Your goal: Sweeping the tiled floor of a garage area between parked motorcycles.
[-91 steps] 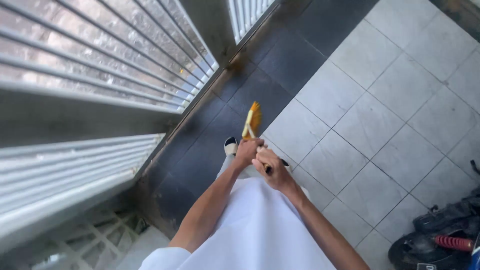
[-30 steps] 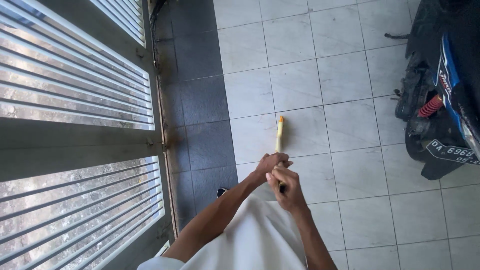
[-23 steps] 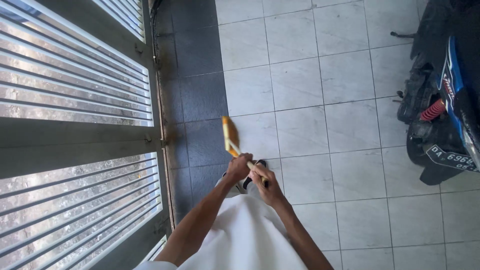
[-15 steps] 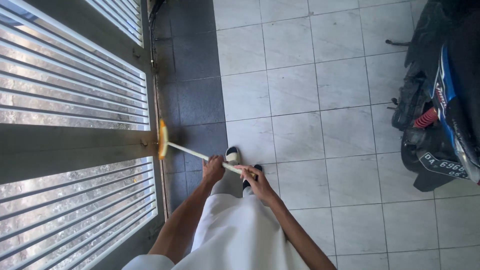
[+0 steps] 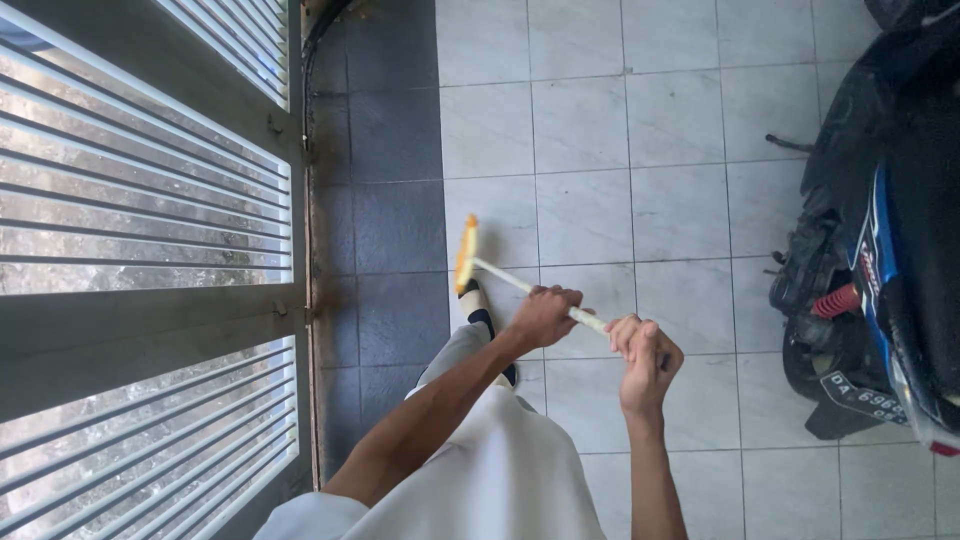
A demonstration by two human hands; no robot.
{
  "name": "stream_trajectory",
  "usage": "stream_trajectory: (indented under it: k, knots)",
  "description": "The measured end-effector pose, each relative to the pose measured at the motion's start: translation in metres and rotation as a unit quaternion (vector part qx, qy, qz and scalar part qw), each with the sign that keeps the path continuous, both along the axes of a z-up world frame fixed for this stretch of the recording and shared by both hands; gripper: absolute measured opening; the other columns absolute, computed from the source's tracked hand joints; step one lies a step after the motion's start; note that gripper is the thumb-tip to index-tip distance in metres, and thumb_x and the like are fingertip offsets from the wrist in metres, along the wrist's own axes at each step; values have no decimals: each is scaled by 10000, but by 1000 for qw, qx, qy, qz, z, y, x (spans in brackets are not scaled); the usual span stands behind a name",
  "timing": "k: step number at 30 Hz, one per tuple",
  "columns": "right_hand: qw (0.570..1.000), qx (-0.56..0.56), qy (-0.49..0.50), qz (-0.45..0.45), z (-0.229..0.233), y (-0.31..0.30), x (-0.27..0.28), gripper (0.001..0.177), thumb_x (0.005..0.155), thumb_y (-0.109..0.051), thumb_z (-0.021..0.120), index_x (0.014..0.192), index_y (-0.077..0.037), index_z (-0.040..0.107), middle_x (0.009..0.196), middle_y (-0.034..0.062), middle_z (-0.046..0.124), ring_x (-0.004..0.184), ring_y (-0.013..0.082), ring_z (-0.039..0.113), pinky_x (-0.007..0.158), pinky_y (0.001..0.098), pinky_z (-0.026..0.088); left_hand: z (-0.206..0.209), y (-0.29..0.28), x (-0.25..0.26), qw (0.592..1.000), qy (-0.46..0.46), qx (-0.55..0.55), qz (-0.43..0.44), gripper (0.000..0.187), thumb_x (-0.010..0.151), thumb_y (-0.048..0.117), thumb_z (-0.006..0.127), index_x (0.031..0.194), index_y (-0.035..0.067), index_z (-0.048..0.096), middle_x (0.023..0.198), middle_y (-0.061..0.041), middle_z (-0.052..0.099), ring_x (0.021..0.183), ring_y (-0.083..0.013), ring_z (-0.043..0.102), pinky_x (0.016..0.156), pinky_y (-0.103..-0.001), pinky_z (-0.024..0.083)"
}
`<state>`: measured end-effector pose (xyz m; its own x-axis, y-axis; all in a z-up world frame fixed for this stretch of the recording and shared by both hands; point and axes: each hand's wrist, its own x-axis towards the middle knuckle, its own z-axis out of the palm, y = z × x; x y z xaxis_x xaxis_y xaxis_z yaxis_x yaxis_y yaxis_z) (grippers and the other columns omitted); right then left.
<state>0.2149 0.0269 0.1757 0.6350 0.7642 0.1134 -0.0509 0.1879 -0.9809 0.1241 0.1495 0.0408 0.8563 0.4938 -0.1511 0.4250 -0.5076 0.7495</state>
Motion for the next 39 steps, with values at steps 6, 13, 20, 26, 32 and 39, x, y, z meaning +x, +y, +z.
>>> stream_trajectory:
  k: [6, 13, 20, 26, 32, 39]
  knots:
    - [977, -136, -155, 57, -15, 96, -16, 435, 1069, -242, 545, 717, -18, 422, 682, 25, 415, 627, 145, 388, 588, 313, 351, -26, 72, 36, 996, -41, -71, -23, 327, 964, 389, 609, 830, 91, 589, 886, -104, 701, 1010, -341, 663, 944, -503, 479]
    - [964, -168, -175, 107, -40, 165, -24, 375, 1052, -251, 586, 792, 5, 503, 723, 12, 442, 661, 122, 398, 667, 279, 394, -54, 141, 5, 995, -17, -97, -8, 353, 967, 388, 621, 794, 81, 596, 912, -97, 706, 1064, -332, 648, 1019, -544, 387]
    - [964, -171, -13, 203, -127, 220, -43, 360, 1092, -282, 478, 884, -21, 614, 925, 30, 585, 761, 106, 464, 720, 261, 418, -153, 200, -96, 983, 161, -24, 88, 157, 916, 266, 636, 1018, 171, 709, 1063, -114, 711, 1101, -321, 660, 1084, -568, 398]
    - [941, -171, 104, 272, -163, 295, -31, 347, 1104, -278, 470, 925, -17, 613, 1066, 94, 717, 957, 152, 569, 891, 307, 462, -158, 273, -124, 948, 246, 7, 201, 172, 899, 264, 667, 1014, 153, 731, 1122, -94, 682, 1224, -318, 595, 1072, -689, 287]
    - [975, -116, 66, 178, -125, 339, 113, 485, 1129, -360, 398, 757, -59, 477, 858, 135, 711, 1060, 262, 682, 997, 406, 487, -101, 322, 22, 975, 163, -19, 150, 161, 905, 249, 678, 977, 106, 667, 1019, -125, 692, 1075, -350, 648, 1007, -584, 410]
    - [997, -57, -7, 60, -41, 331, 261, 492, 1144, -319, 477, 719, -81, 409, 685, 48, 525, 745, 202, 563, 851, 403, 527, -50, 323, 228, 1000, 5, -10, -10, 190, 789, 229, 697, 936, 124, 639, 872, -127, 717, 971, -348, 672, 911, -563, 457]
